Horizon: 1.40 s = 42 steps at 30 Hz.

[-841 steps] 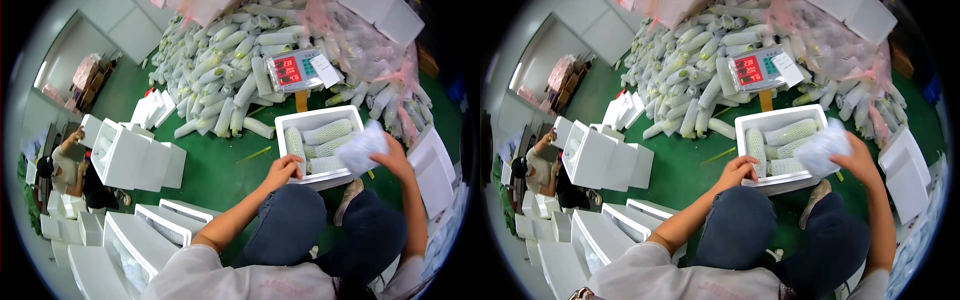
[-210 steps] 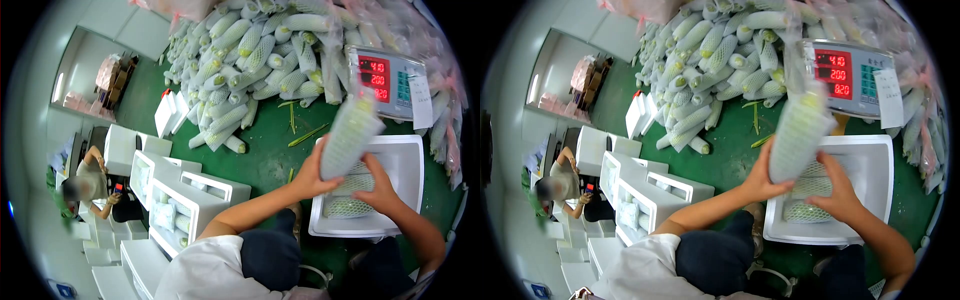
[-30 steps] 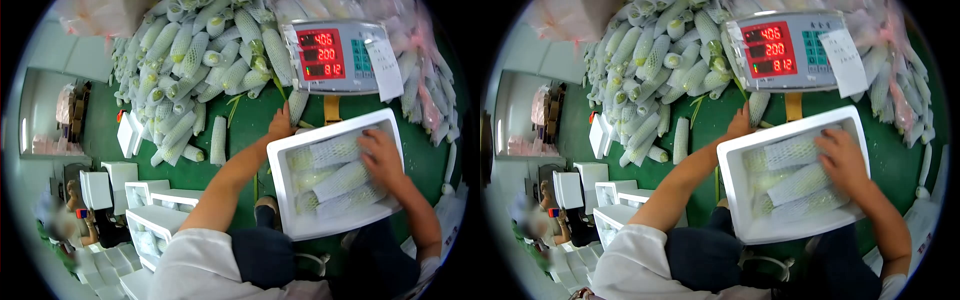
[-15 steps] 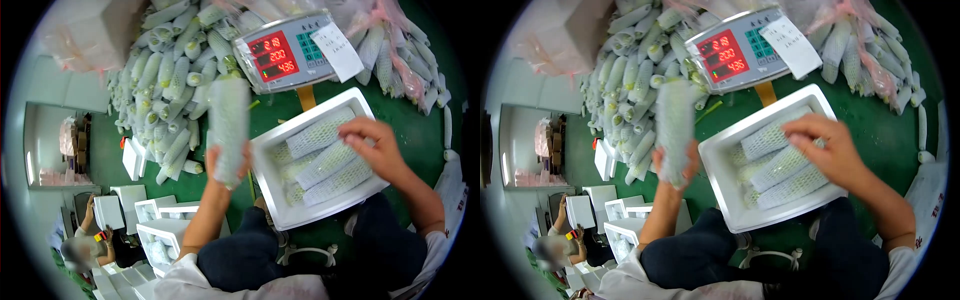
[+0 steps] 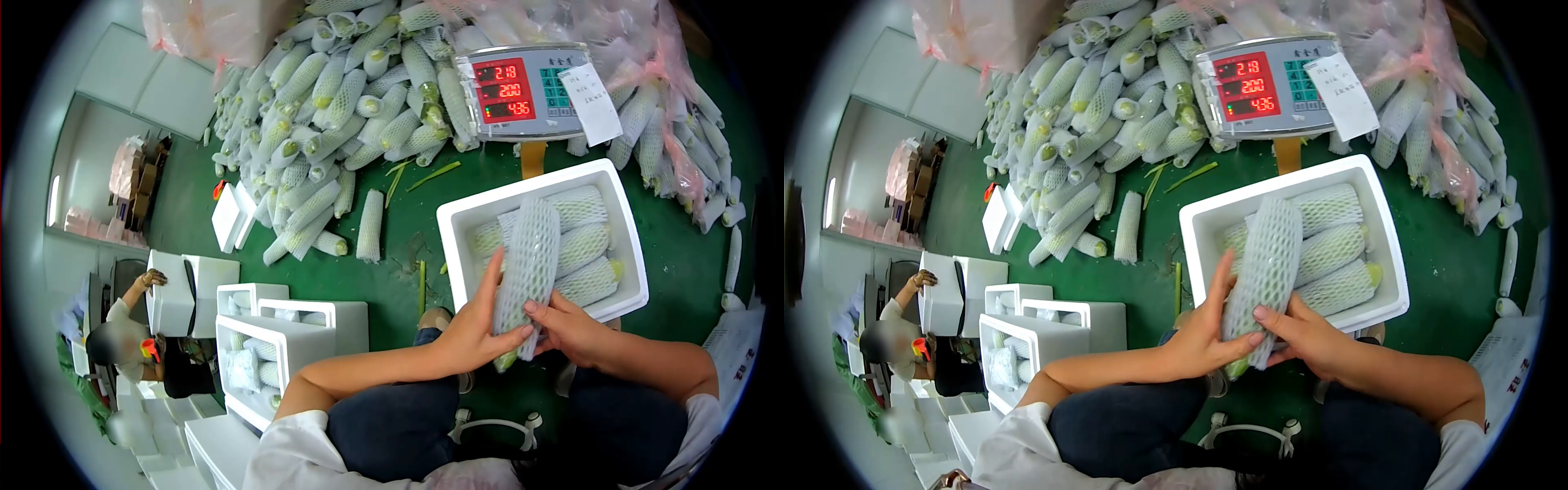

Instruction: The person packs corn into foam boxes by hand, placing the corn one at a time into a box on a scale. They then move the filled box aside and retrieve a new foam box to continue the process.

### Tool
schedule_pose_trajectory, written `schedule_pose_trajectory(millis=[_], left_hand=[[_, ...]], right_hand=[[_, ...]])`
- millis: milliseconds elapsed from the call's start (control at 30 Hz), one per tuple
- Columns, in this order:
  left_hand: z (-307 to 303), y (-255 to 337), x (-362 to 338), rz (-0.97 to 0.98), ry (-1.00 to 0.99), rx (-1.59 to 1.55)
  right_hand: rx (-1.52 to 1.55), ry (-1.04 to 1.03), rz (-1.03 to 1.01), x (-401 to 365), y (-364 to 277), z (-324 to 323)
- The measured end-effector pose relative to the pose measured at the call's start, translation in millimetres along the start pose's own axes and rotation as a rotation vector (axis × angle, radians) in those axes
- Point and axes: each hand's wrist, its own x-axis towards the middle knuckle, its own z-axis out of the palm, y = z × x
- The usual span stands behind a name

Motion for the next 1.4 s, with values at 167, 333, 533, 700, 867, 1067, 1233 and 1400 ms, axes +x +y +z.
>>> schedule_pose_trajectory(millis=[167, 333, 533, 700, 867, 1067, 1233, 1400], left_hand=[[-23, -8, -4, 0.165, 0.070, 0.239], [-101, -117, 25, 0.005, 0.756, 0.146], [-187, -329, 35, -0.732, 0.988, 0.828], [-217, -361, 18, -1.120, 0.896, 0.451], [-185, -396, -7, -0.829, 1.016, -0.321], [-129, -340, -42, -0.731, 1.073, -1.458], [-142, -266, -19, -0.297, 1.127, -1.477], [-119, -128, 8, -0.174, 0.434, -0.994]], right_hand=[[0.206, -0.028, -0.041, 4, -1, 2], [-0.013, 0.024, 0.018, -10, -1, -25], [-0.276, 0.108, -0.056, -12, -30, -34], [-0.643, -0.008, 0.012, 61, -135, 15], [-0.980, -0.131, -0.291, 226, -183, 62], [-1.172, 0.195, -0.033, 391, -147, 56], [-1.535, 0.132, -0.585, 370, -133, 46], [-0.514, -0.078, -0.464, 250, -107, 111]])
